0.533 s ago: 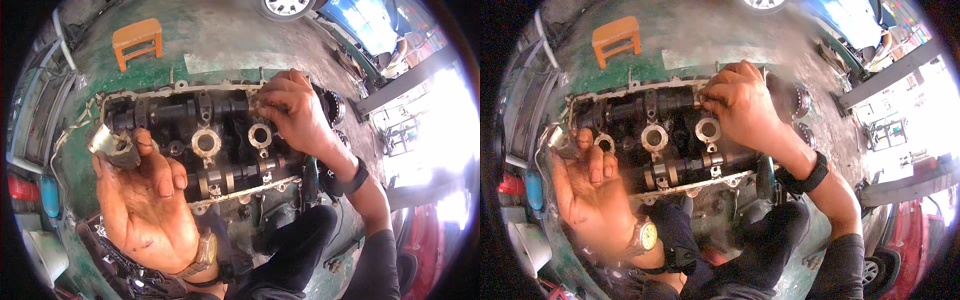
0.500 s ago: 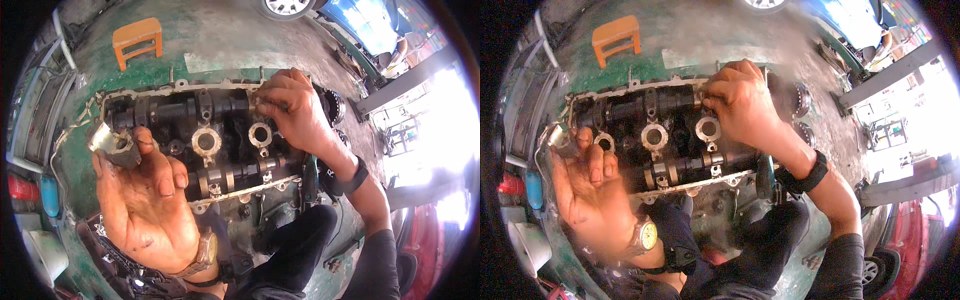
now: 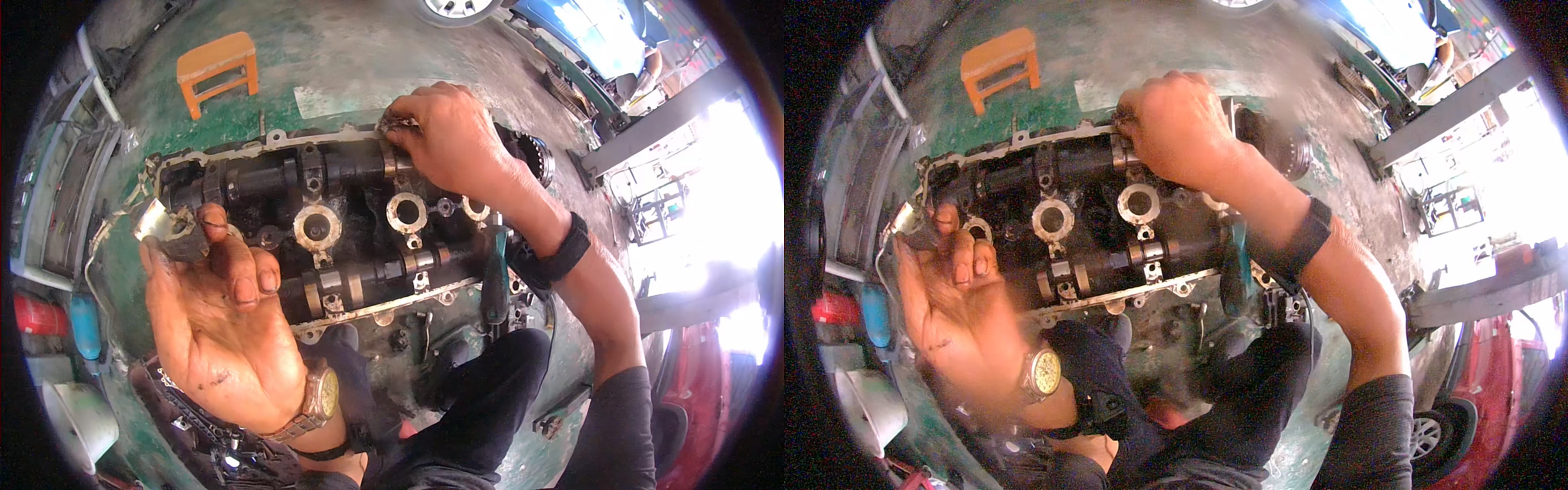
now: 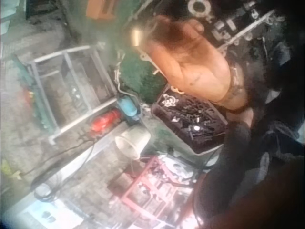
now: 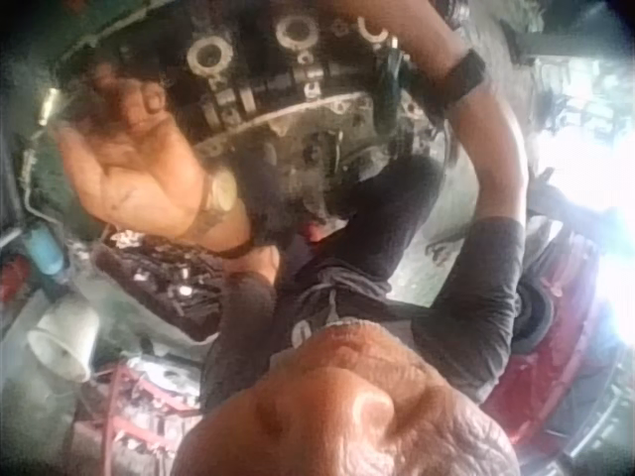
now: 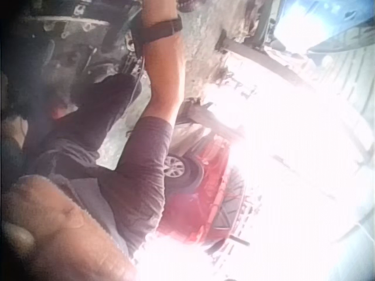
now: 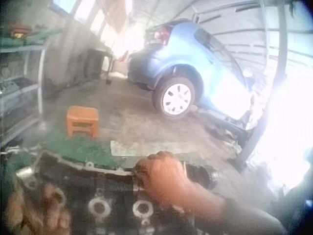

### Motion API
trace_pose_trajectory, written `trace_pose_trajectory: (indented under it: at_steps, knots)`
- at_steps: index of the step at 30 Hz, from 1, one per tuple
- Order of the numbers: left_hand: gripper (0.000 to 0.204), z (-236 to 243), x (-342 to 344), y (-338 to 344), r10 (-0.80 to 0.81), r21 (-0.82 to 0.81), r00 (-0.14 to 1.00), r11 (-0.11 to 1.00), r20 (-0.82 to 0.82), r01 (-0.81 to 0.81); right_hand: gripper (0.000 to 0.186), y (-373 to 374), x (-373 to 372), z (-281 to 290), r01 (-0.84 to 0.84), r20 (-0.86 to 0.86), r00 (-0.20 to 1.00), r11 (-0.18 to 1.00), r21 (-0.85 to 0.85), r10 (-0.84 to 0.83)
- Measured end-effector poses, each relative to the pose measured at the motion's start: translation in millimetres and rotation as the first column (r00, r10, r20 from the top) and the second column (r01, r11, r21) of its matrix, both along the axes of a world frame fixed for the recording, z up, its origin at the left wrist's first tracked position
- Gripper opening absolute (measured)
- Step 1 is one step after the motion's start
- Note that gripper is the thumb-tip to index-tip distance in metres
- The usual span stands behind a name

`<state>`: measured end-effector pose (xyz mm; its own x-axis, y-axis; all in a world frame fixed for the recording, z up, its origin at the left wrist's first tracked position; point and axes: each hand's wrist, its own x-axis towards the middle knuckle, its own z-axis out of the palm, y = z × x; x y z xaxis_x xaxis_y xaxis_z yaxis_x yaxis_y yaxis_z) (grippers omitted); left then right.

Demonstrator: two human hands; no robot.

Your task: The person works on a disassembled engine block, using a socket wrench to loosen and remove bolts from the camshaft area. They then use a screwdriver to pry out and remove a camshaft bearing cap, placing it aside.

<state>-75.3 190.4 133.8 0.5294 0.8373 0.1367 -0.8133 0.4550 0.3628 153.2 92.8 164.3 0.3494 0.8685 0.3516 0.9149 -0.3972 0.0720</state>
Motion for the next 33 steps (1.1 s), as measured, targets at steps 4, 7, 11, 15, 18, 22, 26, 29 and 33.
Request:
trace_pose_trajectory:
  at_steps: [4, 7, 11, 15, 18, 22, 26, 29, 33]
  knots:
    - [0.03, -0.4, 0.0, 1.9, 0.001, 0.043, 1.0, 0.999, -0.007, -0.001, 0.017, -10.5, 2.9, 3.8, -0.133, -0.046, 0.99, 0.991, -0.016, 0.132]
    - [0.031, -3.2, 2.7, 1.8, -0.011, 0.047, 1.0, 0.999, 0.005, 0.011, 0.017, -17.3, 2.7, 5.3, -0.244, 0.006, 0.97, 0.969, 0.043, 0.244]
    - [0.032, -6.5, 4.6, 3.9, -0.023, 0.055, 1.0, 0.998, 0.01, 0.023, 0.017, -22.5, -3.8, 4.6, -0.315, 0.023, 0.949, 0.942, 0.115, 0.315]
    - [0.032, -7.2, 5.2, 4.9, -0.016, 0.025, 1.0, 1.0, 0.005, 0.016, 0.018, -30.1, -15.0, 3.2, -0.323, 0.159, 0.938, 0.944, 0.074, 0.308]
    - [0.031, -5.5, 4.2, 3.4, -0.02, 0.037, 1.0, 0.999, -0.01, 0.02, 0.018, -33.5, -23.2, 1.6, -0.338, 0.259, 0.914, 0.94, 0.055, 0.314]
    - [0.03, -4.7, 3.1, 3.5, -0.007, 0.007, 1.0, 1.0, -0.019, 0.008, 0.025, -35.6, -31.6, 0.7, -0.342, 0.286, 0.903, 0.939, 0.023, 0.322]
    - [0.03, -5.9, 3.2, 7.1, -0.019, -0.001, 1.0, 1.0, 0.001, 0.019, 0.027, -37.0, -39.4, 0.0, -0.348, 0.285, 0.895, 0.937, -0.039, 0.344]
    - [0.03, -7.5, 3.6, 10.4, -0.033, 0.006, 0.999, 0.999, 0.029, 0.033, 0.028, -37.0, -44.0, 0.3, -0.319, 0.22, 0.919, 0.945, -0.074, 0.328]
    - [0.029, -6.6, 2.8, 6.5, -0.018, -0.024, 1.0, 1.0, 0.026, 0.019, 0.024, -34.5, -45.0, 5.3, -0.268, 0.16, 0.944, 0.953, -0.145, 0.289]
